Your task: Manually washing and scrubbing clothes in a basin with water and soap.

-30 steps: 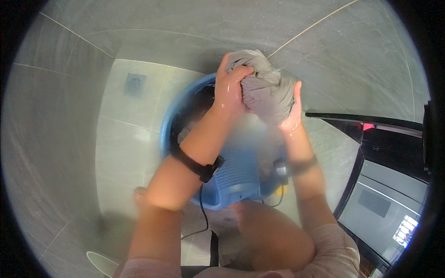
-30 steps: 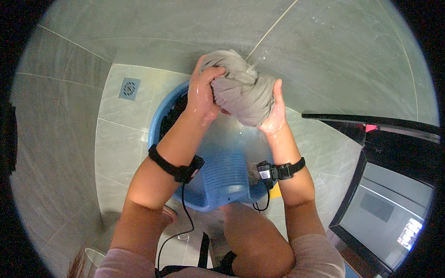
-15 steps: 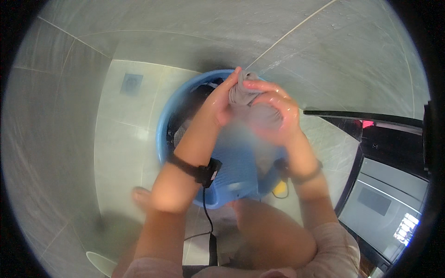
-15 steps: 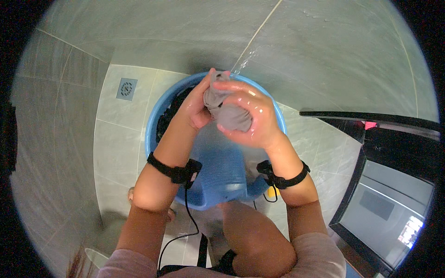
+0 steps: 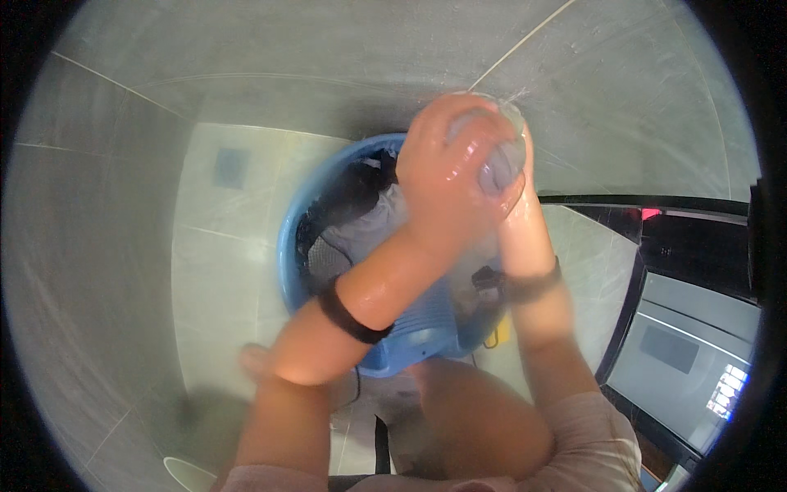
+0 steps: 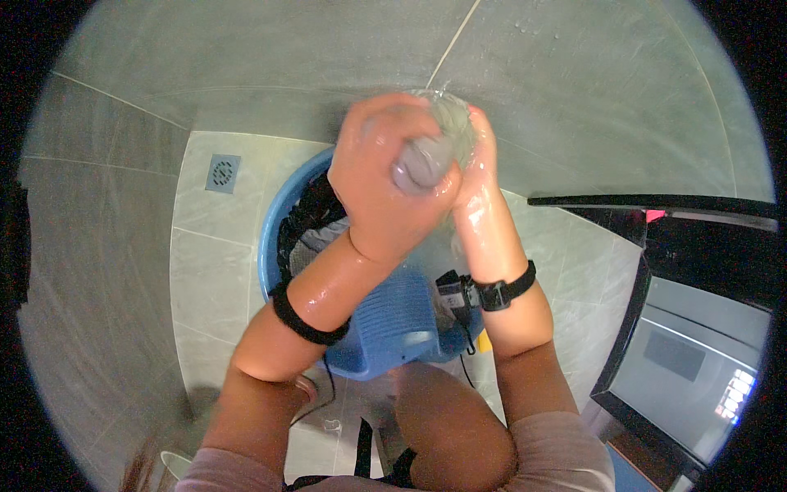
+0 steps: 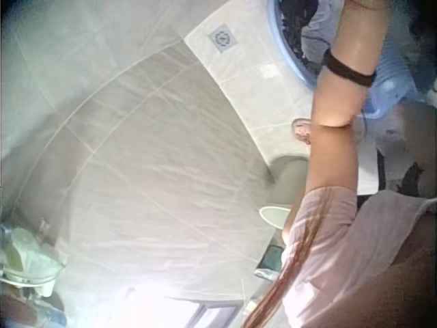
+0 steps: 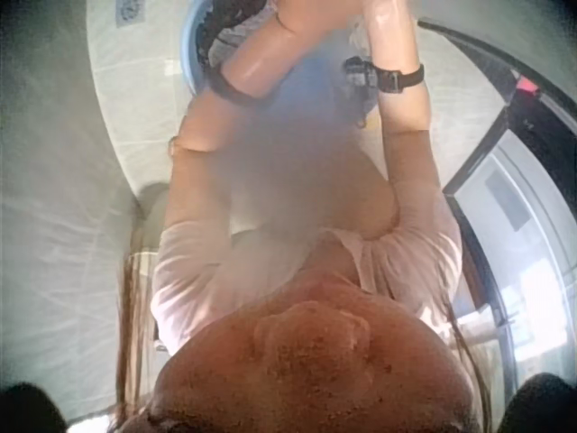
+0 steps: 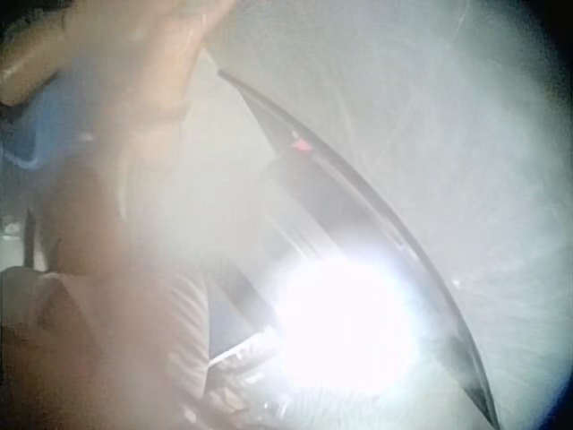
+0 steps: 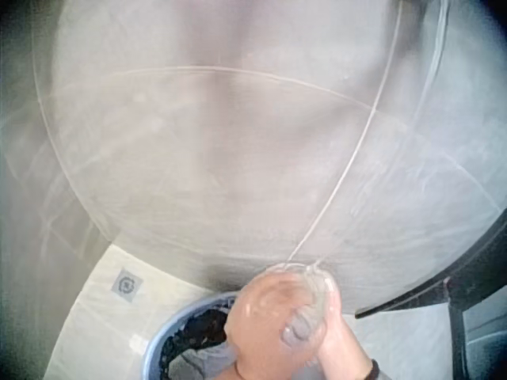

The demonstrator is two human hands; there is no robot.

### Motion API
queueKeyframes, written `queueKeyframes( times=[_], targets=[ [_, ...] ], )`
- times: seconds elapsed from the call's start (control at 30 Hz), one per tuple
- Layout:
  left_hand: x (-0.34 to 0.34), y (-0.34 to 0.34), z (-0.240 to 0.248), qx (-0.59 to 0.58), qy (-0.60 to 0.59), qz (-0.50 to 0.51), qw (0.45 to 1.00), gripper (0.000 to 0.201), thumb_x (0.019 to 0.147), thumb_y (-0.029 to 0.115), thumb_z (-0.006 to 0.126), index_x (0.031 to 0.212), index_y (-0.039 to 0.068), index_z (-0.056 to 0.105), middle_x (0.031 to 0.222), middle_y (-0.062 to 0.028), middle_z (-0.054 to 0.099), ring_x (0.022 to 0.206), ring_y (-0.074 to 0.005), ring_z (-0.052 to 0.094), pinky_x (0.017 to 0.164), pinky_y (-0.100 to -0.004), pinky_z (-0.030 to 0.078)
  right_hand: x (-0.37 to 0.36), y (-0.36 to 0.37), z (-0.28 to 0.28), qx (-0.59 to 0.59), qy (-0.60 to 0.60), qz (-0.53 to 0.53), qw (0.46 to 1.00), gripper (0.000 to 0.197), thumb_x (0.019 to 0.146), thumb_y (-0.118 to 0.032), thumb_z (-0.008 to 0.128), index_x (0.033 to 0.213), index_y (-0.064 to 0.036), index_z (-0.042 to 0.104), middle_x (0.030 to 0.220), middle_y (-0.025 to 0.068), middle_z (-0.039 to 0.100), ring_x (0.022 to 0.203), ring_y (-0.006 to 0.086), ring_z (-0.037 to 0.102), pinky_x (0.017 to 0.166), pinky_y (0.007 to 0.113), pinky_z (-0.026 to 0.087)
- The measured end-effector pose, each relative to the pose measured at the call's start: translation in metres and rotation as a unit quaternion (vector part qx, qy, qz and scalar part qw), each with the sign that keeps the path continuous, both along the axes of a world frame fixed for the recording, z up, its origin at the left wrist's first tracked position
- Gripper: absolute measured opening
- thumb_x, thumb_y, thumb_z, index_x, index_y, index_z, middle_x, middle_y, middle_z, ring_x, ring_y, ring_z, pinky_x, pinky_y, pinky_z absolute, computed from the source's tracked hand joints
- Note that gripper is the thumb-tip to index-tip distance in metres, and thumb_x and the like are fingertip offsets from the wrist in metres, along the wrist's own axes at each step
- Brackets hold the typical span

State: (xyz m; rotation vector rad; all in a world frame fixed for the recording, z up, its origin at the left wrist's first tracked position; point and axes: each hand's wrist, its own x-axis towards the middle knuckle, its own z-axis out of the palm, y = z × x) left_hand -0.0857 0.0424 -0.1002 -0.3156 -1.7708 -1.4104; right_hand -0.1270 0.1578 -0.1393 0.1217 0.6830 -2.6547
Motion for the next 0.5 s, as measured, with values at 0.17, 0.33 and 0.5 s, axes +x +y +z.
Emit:
queueKeyframes(
  times=[0.17, 0.33, 0.5],
  targets=[
    [0.015, -0.011, -0.022, -0.130, 0.070, -0.026, 0.989, 0.029, 0.051, 0.012, 0.073, 0.078, 0.014, 0.062, 0.093, -0.0076, 0.064, 0.094, -0.0321, 0.061, 0.077, -0.0399, 0.052, 0.001, -0.012, -0.004, 0.233, -0.081, 0.082, 0.966, 0.033, 0.090, -0.035, 0.052, 0.094, -0.0048, 0.065, 0.089, 0.0122, 0.067, 0.077, 0.0238, 0.065, 0.074, 0.036, 0.054],
    [0.048, -0.008, -0.016, -0.207, 0.083, -0.127, 0.966, 0.024, 0.051, 0.019, 0.070, 0.074, 0.017, 0.061, 0.091, -0.0057, 0.063, 0.096, -0.0293, 0.061, 0.078, -0.0404, 0.052, -0.011, -0.004, -0.009, 0.254, -0.119, 0.265, 0.923, 0.030, 0.088, -0.034, 0.056, 0.084, -0.0054, 0.066, 0.081, 0.0092, 0.067, 0.072, 0.0195, 0.063, 0.067, 0.032, 0.053],
    [0.069, -0.004, -0.038, -0.240, 0.119, -0.118, 0.956, 0.019, 0.058, 0.022, 0.065, 0.074, 0.018, 0.057, 0.088, -0.0038, 0.059, 0.091, -0.0257, 0.059, 0.077, -0.0386, 0.052, -0.005, -0.014, -0.005, 0.419, 0.082, 0.339, 0.838, 0.029, 0.083, -0.030, 0.065, 0.073, -0.0022, 0.065, 0.071, 0.0048, 0.061, 0.066, 0.0141, 0.053, 0.064, 0.031, 0.043]
  ],
)
